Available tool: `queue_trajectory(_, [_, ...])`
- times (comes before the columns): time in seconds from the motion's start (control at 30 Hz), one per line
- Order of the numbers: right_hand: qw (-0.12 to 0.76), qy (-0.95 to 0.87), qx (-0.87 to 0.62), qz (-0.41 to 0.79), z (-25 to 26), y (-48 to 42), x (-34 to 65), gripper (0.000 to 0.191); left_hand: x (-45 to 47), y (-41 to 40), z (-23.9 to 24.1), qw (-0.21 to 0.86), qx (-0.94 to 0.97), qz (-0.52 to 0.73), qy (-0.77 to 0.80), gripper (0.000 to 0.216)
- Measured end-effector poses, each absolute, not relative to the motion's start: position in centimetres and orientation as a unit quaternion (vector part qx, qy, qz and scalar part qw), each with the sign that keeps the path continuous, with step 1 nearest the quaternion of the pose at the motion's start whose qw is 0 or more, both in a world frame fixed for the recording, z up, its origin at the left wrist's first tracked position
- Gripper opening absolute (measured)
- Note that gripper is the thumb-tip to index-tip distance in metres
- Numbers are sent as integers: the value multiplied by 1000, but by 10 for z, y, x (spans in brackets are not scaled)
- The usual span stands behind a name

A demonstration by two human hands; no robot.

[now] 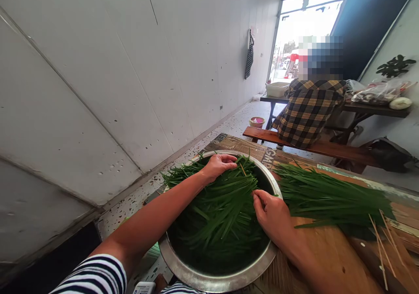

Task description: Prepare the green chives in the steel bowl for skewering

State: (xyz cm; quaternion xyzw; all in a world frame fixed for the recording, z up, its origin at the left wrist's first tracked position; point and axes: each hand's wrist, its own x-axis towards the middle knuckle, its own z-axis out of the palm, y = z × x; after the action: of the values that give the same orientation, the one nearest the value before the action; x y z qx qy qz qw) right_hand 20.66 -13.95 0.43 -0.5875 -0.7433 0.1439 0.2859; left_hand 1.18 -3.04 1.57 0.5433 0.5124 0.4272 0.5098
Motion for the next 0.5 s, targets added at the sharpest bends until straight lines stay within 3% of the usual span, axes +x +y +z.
queue_trajectory(0.5, [293,-749,-576,144,4,-139,206,37,15,-33,13,487,566,430,507,26])
